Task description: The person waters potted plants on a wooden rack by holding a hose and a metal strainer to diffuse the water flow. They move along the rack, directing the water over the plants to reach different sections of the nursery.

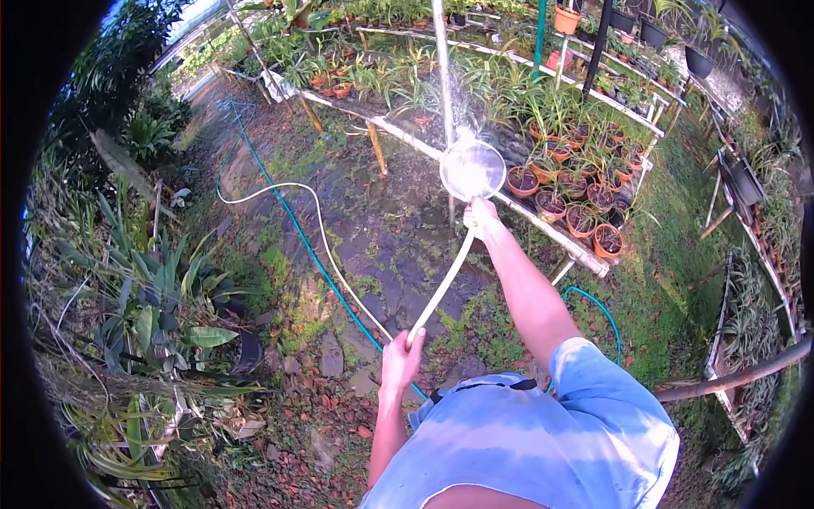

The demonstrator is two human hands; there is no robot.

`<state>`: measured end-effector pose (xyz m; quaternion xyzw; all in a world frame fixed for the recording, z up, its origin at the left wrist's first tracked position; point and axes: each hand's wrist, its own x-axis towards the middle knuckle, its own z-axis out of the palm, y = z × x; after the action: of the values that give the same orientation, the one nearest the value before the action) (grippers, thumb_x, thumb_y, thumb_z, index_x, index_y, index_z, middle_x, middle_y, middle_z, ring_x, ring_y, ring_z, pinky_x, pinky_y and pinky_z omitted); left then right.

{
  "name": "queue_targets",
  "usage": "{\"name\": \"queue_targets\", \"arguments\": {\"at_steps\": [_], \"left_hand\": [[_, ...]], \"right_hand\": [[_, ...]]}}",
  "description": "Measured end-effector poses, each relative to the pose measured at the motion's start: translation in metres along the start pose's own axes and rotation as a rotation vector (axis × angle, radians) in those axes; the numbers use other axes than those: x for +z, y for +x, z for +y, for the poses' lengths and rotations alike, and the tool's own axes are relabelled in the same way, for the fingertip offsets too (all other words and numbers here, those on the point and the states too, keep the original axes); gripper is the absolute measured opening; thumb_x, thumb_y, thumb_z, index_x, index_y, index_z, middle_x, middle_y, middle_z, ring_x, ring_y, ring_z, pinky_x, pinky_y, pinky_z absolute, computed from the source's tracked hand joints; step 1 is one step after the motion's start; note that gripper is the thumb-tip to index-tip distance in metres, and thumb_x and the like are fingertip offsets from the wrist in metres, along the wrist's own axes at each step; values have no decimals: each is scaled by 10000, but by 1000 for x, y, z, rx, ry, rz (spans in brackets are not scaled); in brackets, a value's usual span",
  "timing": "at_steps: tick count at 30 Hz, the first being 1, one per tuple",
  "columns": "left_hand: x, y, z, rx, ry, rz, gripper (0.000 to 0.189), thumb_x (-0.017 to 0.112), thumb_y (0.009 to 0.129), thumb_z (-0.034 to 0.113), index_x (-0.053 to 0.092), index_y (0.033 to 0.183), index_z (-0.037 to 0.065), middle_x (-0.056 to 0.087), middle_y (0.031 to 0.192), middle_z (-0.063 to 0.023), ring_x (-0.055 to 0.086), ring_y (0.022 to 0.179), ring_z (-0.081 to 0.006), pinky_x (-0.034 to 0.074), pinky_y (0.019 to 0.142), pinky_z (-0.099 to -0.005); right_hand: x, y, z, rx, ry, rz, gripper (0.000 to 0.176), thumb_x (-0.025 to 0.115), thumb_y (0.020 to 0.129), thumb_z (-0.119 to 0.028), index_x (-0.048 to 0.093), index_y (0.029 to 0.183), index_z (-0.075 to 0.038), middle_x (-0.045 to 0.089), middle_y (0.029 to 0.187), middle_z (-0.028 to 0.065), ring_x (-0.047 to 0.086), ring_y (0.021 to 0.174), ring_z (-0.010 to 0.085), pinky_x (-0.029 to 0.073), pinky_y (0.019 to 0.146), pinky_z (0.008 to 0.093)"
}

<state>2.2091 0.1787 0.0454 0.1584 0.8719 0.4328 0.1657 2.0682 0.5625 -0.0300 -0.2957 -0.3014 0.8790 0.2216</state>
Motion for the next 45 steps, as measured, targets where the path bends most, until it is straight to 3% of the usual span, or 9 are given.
{"name": "queue_targets", "arguments": {"at_steps": [5, 8, 18, 27, 29, 35, 39, 42, 45], "left_hand": [[11, 2, -1, 55, 43, -38, 490, 575, 934, 422, 539, 734, -24, 527, 559, -157, 477, 510, -227, 406, 539, -414], [14, -3, -15, 31, -5, -96, 491, 573, 933, 435, 556, 743, -18, 527, 558, -143, 479, 513, -206, 403, 531, -400], [31, -23, -29, 91, 15, -268, 491, 573, 940, 416, 552, 720, -23, 464, 535, -115, 408, 522, -164, 365, 505, -379], [42, -46, -52, 223, -56, -464, 441, 560, 963, 385, 520, 707, 27, 430, 566, 16, 448, 502, -67, 357, 430, -292], [44, -56, -52, 168, -87, -477, 440, 561, 959, 376, 521, 712, 15, 432, 548, -15, 412, 516, -92, 353, 466, -317], [59, -77, -31, 255, 11, -431, 451, 557, 957, 381, 524, 716, 1, 436, 546, -47, 410, 535, -117, 354, 494, -335], [80, -93, -29, 291, 110, -512, 465, 555, 958, 389, 516, 708, 0, 439, 547, -62, 409, 538, -130, 347, 494, -347], [91, -128, -28, 244, 63, -633, 476, 560, 955, 416, 515, 705, 13, 396, 565, -4, 367, 557, -106, 312, 490, -332], [107, -167, -33, 162, 39, -690, 471, 563, 955, 425, 518, 708, 27, 359, 590, 41, 342, 569, -83, 287, 489, -309]], "right_hand": [[-5, -31, -25, -105, -53, 145, 73, 356, 952, -88, 408, 930, -41, 409, 641, 56, 339, 393, 106, 271, 322, 252], [-7, -71, -39, -7, -166, 28, 107, 400, 961, -112, 406, 871, -55, 396, 625, 29, 312, 394, 89, 254, 322, 246], [-85, -133, -38, -186, 64, 339, 79, 426, 969, -126, 397, 1038, -102, 374, 614, 23, 314, 408, 98, 274, 327, 250], [-128, -179, -41, -86, -41, 172, 49, 446, 953, -106, 427, 990, -81, 356, 604, 0, 314, 424, 87, 267, 361, 232], [-137, -180, -36, -84, 4, 249, 37, 428, 950, -94, 418, 984, -84, 364, 602, 10, 316, 411, 95, 277, 350, 242], [-169, -221, -49, -355, 133, 490, 49, 373, 963, -108, 403, 1001, -99, 369, 596, 17, 321, 392, 116, 288, 328, 262], [-216, -252, -65, -181, 68, 420, 54, 384, 958, -101, 414, 920, -77, 359, 577, 3, 319, 387, 104, 285, 340, 252], [-254, -274, -57, 50, -39, 344, 168, 433, 953, -88, 422, 786, -79, 353, 558, -23, 318, 394, 76, 276, 351, 230], [-272, -288, -45, 185, -61, 152, 129, 420, 941, -65, 420, 812, -71, 357, 557, -17, 298, 394, 78, 265, 343, 235]]}}
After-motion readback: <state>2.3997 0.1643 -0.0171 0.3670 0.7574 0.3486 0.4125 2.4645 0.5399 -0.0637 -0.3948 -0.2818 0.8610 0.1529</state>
